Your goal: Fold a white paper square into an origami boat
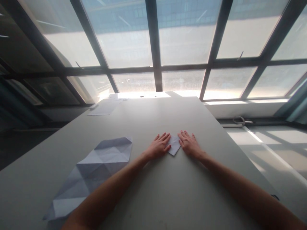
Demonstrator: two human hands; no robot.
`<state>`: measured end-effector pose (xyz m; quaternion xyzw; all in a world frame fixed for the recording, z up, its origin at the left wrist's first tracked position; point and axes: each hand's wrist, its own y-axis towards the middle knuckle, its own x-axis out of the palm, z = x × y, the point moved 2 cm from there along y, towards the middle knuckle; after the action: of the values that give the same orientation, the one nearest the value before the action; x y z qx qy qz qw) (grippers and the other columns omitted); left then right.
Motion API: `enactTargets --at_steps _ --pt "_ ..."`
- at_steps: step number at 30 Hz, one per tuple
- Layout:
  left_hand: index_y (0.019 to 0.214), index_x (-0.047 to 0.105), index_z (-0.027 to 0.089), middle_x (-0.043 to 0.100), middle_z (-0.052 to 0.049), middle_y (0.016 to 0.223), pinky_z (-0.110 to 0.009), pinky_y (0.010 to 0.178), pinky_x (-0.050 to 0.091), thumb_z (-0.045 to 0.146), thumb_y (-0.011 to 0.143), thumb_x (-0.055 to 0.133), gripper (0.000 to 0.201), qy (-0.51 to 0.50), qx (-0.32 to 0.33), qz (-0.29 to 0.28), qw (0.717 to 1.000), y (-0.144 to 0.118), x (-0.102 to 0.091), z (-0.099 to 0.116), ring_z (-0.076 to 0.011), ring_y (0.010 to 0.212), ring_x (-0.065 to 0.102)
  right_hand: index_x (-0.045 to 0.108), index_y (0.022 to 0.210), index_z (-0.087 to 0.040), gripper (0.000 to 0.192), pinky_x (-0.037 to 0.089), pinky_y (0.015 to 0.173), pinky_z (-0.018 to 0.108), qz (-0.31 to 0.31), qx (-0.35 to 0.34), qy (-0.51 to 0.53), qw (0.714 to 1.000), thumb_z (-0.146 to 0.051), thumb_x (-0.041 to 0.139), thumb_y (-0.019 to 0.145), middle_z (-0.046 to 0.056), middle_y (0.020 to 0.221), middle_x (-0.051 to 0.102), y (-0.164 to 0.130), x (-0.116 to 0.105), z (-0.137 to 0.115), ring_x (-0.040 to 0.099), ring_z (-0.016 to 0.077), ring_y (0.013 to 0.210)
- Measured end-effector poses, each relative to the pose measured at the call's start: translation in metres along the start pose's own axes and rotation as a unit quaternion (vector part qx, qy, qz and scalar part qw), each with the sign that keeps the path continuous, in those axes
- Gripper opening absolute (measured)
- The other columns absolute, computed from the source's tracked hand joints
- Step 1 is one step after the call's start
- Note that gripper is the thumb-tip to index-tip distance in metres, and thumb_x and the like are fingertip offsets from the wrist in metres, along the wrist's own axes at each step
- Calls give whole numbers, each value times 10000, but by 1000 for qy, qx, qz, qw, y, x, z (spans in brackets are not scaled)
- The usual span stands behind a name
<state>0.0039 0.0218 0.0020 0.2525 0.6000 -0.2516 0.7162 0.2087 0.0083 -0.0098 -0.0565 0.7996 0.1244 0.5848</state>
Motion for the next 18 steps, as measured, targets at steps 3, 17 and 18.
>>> enactTargets --at_steps 3,17,18 --pt "1507 207 221 175 -46 1567 -418 1161 98 519 970 261 616 0 0 -1 1000 0 0 0 -211 1448 111 384 1431 -155 494 143 1120 548 31 47 13 998 -290 319 960 125 1513 322 4 -2 11 226 262 1413" --pt "1521 135 217 175 -93 1563 -422 1158 64 764 815 379 926 -12 19 6 1000 -5 -7 6 -248 1449 98 256 1493 -188 718 101 1157 447 -31 -141 71 987 -466 506 879 88 1520 310 -7 -8 -15 192 220 1427" --pt "1522 127 216 169 -97 1564 -426 1157 63 770 805 390 944 -12 22 1 1000 -5 -8 6 -252 1449 96 256 1493 -186 713 102 1157 447 -31 -134 72 988 -462 500 882 88 1519 314 -6 -7 -15 192 219 1427"
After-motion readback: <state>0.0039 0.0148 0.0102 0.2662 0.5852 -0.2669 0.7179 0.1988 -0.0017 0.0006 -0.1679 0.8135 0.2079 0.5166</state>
